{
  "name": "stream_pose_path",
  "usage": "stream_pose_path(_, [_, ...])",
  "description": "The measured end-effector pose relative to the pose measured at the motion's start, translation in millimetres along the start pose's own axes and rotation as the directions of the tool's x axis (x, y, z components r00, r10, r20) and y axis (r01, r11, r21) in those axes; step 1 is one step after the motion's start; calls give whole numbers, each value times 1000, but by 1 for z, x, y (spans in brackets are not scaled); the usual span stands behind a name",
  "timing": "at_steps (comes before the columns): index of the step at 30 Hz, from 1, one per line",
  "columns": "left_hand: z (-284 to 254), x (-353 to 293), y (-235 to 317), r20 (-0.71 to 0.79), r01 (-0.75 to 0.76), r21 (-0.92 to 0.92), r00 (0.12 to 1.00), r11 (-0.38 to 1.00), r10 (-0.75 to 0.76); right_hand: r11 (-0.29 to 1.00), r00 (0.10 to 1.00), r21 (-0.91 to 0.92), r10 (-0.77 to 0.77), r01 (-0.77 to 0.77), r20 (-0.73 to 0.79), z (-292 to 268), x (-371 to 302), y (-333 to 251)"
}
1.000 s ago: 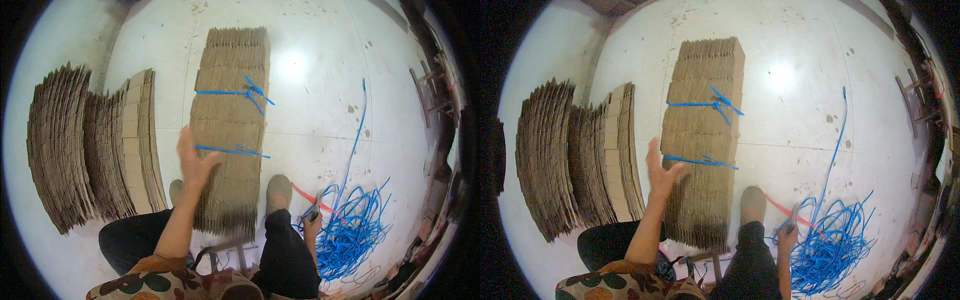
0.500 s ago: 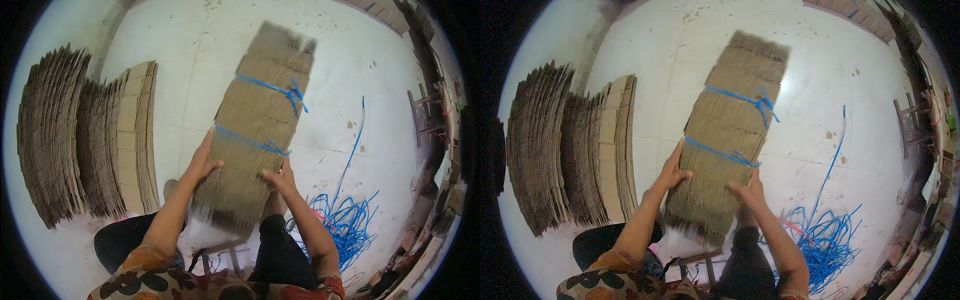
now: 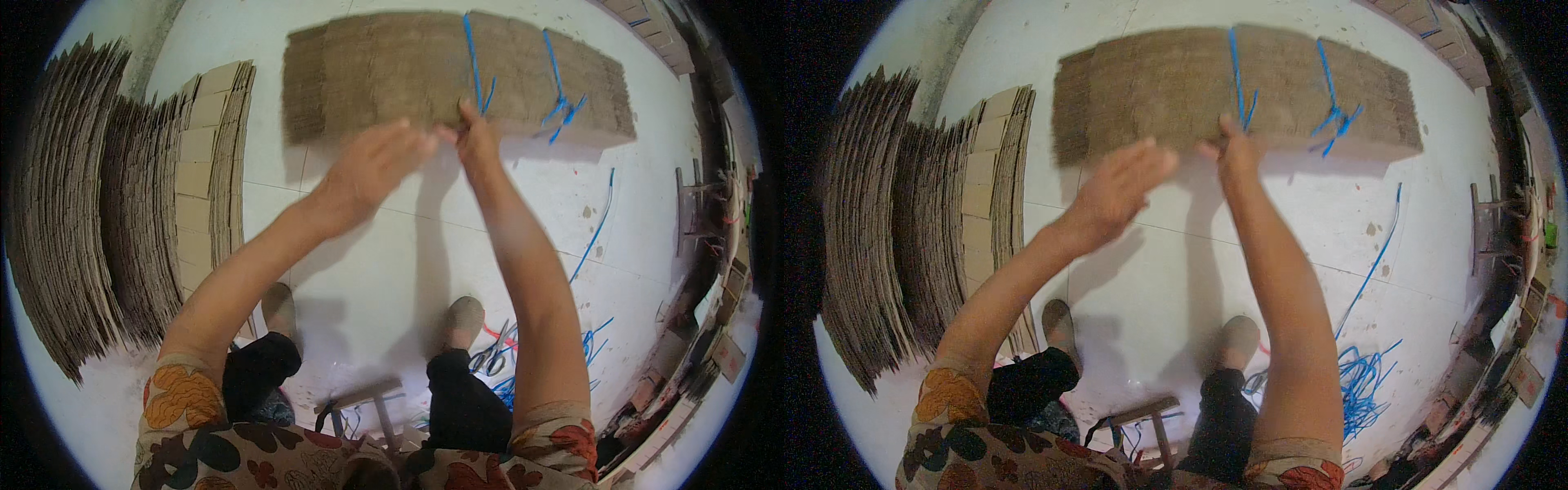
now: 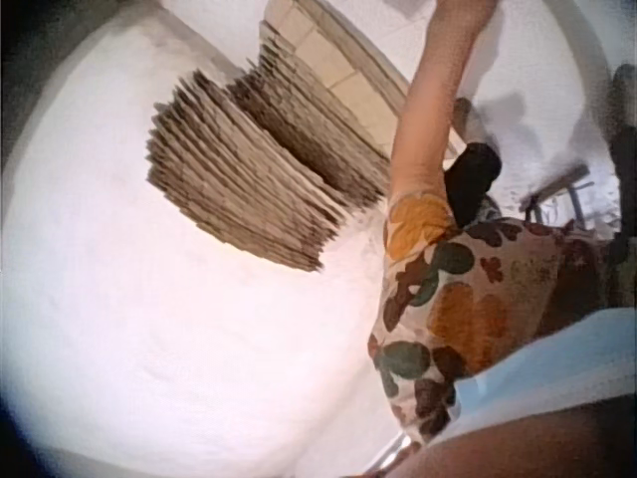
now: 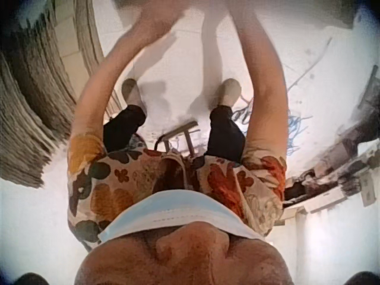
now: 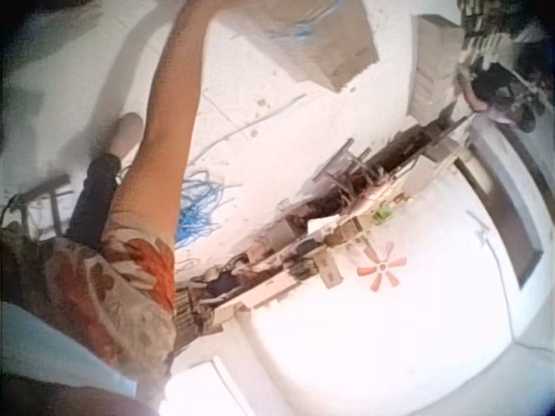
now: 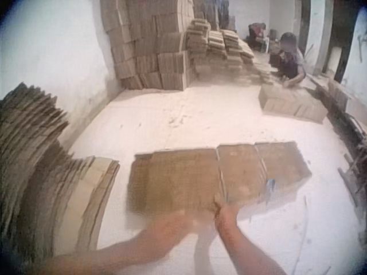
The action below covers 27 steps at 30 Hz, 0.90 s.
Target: The person gathers blue plastic straps, measures and cuts them, then wraps and ties them around stacks of flat cardboard pieces. They repeat this process to create multiple secured bundles.
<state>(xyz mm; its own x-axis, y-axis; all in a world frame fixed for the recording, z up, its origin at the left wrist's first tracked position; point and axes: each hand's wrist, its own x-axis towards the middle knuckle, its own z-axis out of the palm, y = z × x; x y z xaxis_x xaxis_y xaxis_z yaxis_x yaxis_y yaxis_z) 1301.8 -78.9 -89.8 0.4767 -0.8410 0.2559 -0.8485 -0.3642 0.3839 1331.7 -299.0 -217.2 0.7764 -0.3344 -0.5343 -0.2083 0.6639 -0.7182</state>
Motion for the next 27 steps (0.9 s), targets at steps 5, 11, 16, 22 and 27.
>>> stream_pose_path(5, [2, -72, 18, 459, 99, -96, 887, 990, -44, 986, 999, -160, -42, 42, 7, 17, 58, -48])
stream_pose_path(11, [5, -112, 16, 649, 14, 2, 761, 1000, -12, 4, 828, -828, 34, 561, 560, -89, -103, 9])
stream_pose_path(16, [0, -104, 41, 718, 63, 29, 693, 998, -64, -12, 976, -981, 101, 192, 190, -227, -334, 20])
stream_pose_path(22, [-64, -95, 100, 771, 50, 14, 636, 999, -43, 218, 845, -862, -195, -457, -497, -335, -548, 71])
stream_pose_path(27, [-115, -115, 162, 724, 91, 55, 683, 994, -103, 344, 762, -846, -382, -408, -522, -365, -573, 92])
